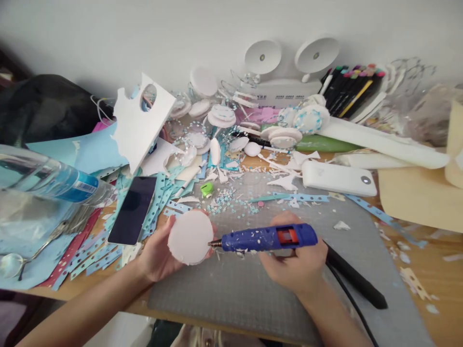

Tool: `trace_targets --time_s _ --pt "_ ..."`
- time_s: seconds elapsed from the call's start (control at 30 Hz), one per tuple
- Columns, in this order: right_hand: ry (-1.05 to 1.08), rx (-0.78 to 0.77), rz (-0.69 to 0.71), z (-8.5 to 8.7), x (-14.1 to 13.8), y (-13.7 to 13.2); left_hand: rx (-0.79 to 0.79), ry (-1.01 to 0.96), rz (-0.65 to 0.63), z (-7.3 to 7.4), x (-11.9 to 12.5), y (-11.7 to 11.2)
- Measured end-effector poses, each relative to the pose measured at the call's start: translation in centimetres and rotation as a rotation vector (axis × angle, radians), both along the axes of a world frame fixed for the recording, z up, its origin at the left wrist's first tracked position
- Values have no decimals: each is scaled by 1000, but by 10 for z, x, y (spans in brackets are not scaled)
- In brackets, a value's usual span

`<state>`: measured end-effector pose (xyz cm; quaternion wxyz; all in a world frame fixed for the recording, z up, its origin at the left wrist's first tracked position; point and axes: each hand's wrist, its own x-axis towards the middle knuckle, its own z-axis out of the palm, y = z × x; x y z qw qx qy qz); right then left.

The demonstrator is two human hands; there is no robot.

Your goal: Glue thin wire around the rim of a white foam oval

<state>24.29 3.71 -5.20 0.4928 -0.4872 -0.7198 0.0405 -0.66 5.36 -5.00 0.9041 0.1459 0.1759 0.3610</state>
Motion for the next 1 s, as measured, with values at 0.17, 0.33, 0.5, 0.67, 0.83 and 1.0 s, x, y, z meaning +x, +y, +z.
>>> trace_targets --time_s 0.17,0.33,0.5,0.67,0.83,1.0 --pt "-58 9 -42 4 -1 2 11 15 -9 4 0 0" --pt "-77 36 -52 3 -1 2 25 31 -19 5 0 1" --pt "-71 -12 -68 2 0 0 33 17 -33 2 -1 0" --pt "-71 1 -73 3 -1 0 33 -10 -56 1 -1 0" --pt "-77 30 -62 3 0 2 59 5 -47 3 0 1" --pt "-83 15 -88 4 0 2 103 33 -44 3 1 1"
